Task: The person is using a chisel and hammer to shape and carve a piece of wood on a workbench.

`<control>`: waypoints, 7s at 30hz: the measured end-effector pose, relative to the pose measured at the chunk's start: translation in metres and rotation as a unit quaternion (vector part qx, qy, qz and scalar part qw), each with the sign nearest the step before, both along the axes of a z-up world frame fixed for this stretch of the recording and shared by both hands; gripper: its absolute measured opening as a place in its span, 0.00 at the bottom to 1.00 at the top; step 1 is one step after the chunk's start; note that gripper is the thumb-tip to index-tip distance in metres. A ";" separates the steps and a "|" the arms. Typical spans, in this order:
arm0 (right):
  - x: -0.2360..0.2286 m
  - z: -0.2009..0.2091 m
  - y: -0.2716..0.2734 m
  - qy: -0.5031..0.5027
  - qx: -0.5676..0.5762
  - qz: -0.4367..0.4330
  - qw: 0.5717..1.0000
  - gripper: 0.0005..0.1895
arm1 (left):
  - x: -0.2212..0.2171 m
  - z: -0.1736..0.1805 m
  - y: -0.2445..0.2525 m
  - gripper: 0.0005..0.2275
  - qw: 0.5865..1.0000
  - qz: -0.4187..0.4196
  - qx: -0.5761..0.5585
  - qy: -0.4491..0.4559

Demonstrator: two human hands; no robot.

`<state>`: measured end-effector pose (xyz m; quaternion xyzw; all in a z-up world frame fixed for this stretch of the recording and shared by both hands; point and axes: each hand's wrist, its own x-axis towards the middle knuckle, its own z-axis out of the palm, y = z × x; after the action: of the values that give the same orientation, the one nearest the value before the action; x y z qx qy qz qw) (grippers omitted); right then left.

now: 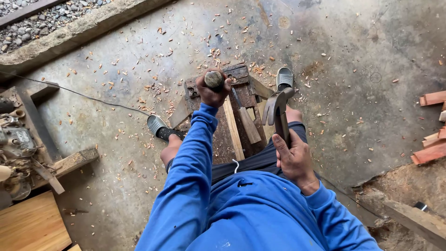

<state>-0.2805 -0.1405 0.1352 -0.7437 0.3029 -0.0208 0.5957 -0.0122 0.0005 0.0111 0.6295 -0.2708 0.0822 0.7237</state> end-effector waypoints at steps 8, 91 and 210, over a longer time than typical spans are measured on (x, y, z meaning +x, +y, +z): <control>0.008 -0.003 -0.002 0.013 0.022 0.013 1.000 0.21 | -0.005 0.005 -0.002 0.07 0.998 -0.014 0.044 -0.053; -0.063 -0.147 -0.053 0.101 0.160 -0.085 0.978 0.23 | -0.114 0.035 0.035 0.15 0.930 -0.131 0.166 -0.301; -0.008 -0.008 0.017 -0.275 0.004 0.035 0.961 0.22 | -0.056 0.033 0.008 0.13 0.974 -0.079 0.115 -0.177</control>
<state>-0.2885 -0.1231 0.1273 -0.7170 0.1014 -0.2030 0.6591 -0.0685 0.0086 0.0443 0.6606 -0.4508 0.1030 0.5915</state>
